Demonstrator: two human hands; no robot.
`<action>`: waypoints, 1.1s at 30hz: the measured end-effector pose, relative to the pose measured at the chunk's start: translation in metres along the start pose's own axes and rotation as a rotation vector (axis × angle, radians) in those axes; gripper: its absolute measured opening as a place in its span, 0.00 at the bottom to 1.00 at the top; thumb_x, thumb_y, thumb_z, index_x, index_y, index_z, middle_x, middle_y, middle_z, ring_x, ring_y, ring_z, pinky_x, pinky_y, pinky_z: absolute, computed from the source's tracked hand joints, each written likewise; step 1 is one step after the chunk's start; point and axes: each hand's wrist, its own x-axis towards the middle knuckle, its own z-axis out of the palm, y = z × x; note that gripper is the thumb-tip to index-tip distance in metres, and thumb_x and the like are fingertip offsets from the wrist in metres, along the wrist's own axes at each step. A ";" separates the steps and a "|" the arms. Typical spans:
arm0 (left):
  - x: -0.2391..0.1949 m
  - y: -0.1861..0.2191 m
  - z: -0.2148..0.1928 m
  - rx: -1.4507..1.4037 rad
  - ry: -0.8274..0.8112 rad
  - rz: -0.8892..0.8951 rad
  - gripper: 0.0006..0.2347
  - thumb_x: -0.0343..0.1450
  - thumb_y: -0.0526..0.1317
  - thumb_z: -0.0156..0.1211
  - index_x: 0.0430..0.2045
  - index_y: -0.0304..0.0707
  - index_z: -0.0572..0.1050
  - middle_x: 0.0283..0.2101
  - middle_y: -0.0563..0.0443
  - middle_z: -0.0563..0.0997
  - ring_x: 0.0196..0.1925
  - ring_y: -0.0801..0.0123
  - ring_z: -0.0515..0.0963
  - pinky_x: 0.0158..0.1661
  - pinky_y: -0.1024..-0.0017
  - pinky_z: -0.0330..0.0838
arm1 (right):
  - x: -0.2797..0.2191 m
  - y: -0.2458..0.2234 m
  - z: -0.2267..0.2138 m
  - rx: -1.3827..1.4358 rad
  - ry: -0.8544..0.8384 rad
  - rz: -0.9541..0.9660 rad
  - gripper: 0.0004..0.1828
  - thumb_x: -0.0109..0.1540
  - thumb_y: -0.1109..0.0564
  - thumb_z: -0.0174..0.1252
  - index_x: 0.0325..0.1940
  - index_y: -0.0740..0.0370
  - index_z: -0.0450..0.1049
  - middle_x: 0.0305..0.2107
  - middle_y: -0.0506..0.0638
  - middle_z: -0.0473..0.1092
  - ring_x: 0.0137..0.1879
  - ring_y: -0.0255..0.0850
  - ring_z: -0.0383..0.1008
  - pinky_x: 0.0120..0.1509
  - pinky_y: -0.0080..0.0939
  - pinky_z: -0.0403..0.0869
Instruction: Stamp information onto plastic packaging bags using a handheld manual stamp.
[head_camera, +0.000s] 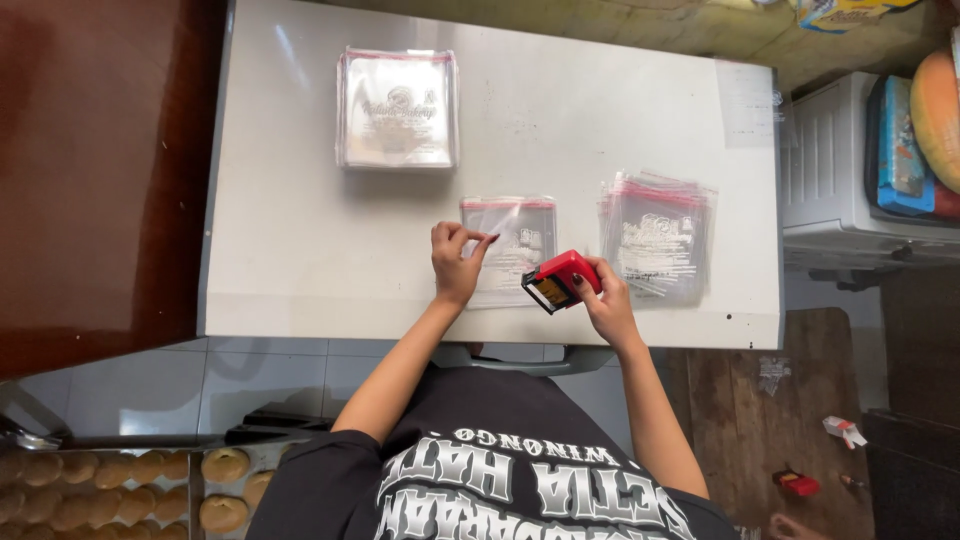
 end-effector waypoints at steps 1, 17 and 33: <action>0.001 0.001 0.000 -0.001 0.004 0.007 0.10 0.62 0.42 0.79 0.21 0.49 0.79 0.31 0.62 0.68 0.34 0.69 0.71 0.38 0.73 0.71 | 0.001 -0.003 0.000 0.001 0.004 -0.007 0.15 0.67 0.48 0.61 0.54 0.55 0.77 0.26 0.57 0.74 0.34 0.42 0.72 0.47 0.45 0.72; 0.010 0.031 -0.004 -0.645 -0.148 -0.452 0.02 0.77 0.33 0.55 0.39 0.44 0.73 0.35 0.44 0.87 0.30 0.66 0.87 0.32 0.76 0.80 | -0.007 -0.022 -0.016 0.136 0.075 0.013 0.15 0.68 0.49 0.59 0.55 0.56 0.76 0.33 0.54 0.76 0.42 0.38 0.73 0.54 0.44 0.72; 0.015 -0.012 0.014 -0.259 -0.213 -0.492 0.08 0.64 0.29 0.68 0.31 0.41 0.76 0.34 0.48 0.86 0.35 0.60 0.86 0.38 0.70 0.79 | 0.028 -0.016 0.035 -0.783 -0.128 -0.546 0.23 0.60 0.46 0.64 0.58 0.49 0.70 0.41 0.43 0.69 0.50 0.40 0.71 0.59 0.42 0.63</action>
